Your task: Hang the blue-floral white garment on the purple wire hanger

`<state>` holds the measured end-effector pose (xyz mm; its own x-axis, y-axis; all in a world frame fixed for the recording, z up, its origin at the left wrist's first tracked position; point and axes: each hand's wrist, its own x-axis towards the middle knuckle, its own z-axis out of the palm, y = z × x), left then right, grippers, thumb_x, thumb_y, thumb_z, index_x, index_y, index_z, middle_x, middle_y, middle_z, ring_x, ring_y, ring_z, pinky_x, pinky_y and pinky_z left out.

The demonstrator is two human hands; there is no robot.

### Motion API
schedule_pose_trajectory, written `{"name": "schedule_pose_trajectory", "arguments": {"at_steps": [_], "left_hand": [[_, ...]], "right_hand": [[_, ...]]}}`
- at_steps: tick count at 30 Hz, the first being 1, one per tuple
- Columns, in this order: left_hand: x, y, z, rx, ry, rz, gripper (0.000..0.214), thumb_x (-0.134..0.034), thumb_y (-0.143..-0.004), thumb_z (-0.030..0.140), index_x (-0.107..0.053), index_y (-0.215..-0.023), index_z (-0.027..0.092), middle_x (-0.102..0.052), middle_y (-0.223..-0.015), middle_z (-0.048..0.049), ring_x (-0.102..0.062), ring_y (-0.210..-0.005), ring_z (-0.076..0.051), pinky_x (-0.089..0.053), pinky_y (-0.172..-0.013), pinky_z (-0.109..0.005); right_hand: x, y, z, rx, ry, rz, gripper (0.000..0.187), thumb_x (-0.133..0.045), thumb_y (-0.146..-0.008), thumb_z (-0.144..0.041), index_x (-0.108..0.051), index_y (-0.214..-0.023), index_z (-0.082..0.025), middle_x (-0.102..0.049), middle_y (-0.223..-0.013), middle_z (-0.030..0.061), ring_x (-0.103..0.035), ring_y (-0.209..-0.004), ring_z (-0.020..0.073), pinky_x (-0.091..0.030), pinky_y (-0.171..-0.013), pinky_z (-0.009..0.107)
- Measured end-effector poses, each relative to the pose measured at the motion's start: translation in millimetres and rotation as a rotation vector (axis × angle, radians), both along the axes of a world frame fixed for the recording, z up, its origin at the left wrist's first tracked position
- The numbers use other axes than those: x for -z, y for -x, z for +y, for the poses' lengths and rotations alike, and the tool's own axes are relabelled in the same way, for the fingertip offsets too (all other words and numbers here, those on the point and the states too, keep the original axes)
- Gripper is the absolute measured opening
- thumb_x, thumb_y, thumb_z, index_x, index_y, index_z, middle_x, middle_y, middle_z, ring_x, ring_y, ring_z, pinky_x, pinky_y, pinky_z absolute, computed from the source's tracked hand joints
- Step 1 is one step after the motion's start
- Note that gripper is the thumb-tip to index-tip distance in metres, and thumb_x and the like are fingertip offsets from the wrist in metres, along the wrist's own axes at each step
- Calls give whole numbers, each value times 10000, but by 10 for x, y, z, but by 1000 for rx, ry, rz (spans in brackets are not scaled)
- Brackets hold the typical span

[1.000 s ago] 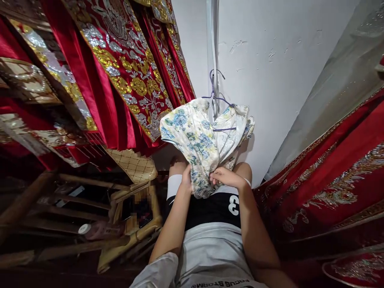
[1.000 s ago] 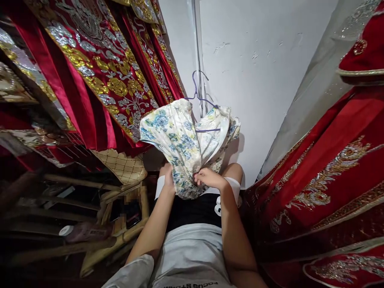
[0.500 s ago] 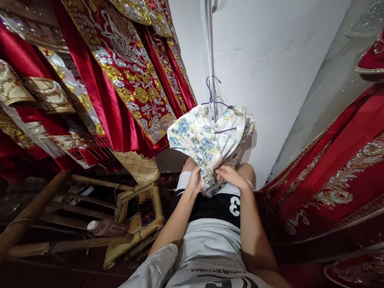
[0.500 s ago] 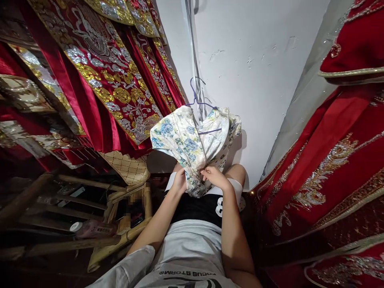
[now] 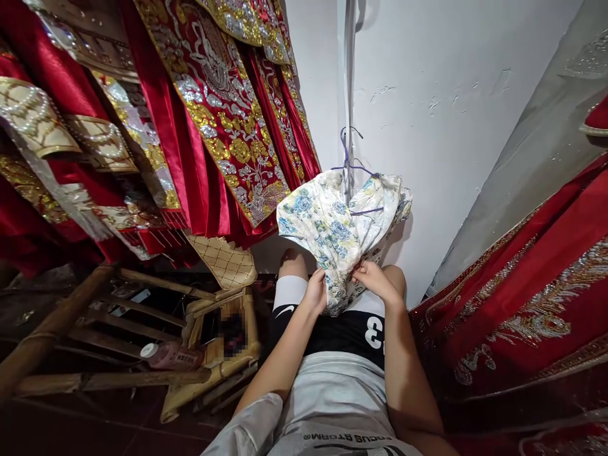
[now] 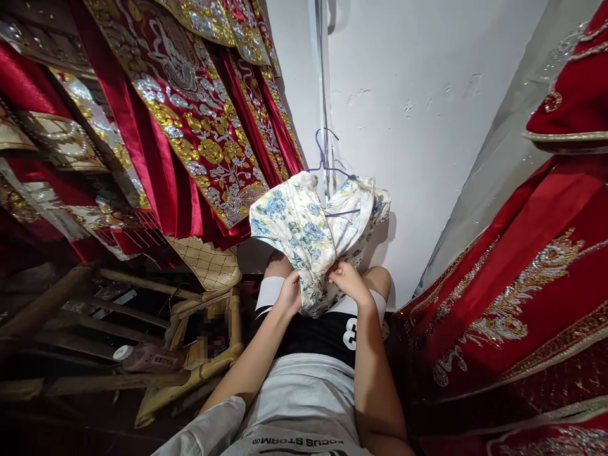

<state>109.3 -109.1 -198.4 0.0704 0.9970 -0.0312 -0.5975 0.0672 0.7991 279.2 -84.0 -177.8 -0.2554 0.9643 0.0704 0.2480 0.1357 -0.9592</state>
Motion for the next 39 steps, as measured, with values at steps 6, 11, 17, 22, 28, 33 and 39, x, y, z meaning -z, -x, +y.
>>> {"name": "schedule_pose_trajectory", "arguments": {"at_steps": [6,11,17,22,28,33,39], "left_hand": [[41,62,11,-107,-31,44,248,-759,-700,364,-631,-823,190,-687,-785,-52,-687,-974,-278,-519,-913,-399],[43,117,-65,-533,-157,206,256,-661,-787,382,-613,-979,221,-677,-1049,-69,-610,-1167,-268,-454,-1028,-383],[292,-85,-175,-674,-522,745,544,-676,-819,269,-496,-1330,219,-515,-1393,-153,-458,-1351,-285,-294,-1177,-426],[436,-212,-127,-386,-498,816,210,-604,-852,222,-595,-1062,220,-632,-1009,-70,-587,-987,-237,-421,-921,-351],[365,-114,-56,-289,-579,1002,173,-537,-863,189,-467,-708,216,-484,-711,-1,-456,-693,-176,-318,-670,-292],[471,-189,7,-189,-650,1297,174,-491,-836,102,-444,-716,218,-524,-753,-20,-501,-708,-182,-326,-651,-295],[311,-484,11,90,-648,1734,195,-476,-890,117,-625,-960,220,-660,-1016,-69,-645,-880,-217,-448,-719,-298]], "right_hand": [[3,37,-16,-42,4,-95,321,-525,-822,-389,-419,-568,-224,-471,-547,-10,-437,-549,135,-323,-568,285],[69,64,-4,12,105,-62,314,-504,-828,-374,-334,-602,-240,-417,-556,-22,-444,-539,138,-343,-552,278],[12,133,-10,-93,165,-49,246,-509,-791,-285,-445,-566,-210,-427,-510,-26,-400,-496,112,-335,-518,251],[-107,115,-113,-248,98,-70,208,-541,-735,-252,-539,-539,-182,-522,-505,0,-475,-515,117,-369,-546,238],[-176,155,-112,-122,41,40,187,-497,-740,-277,-583,-602,-184,-537,-485,2,-461,-494,123,-338,-522,246],[-577,285,123,179,-155,25,219,-474,-784,-268,-596,-623,-183,-586,-521,14,-477,-510,134,-356,-551,261],[-1507,379,409,418,-498,-87,296,-479,-831,-263,-584,-565,-185,-614,-535,23,-483,-493,136,-350,-557,277]]}}
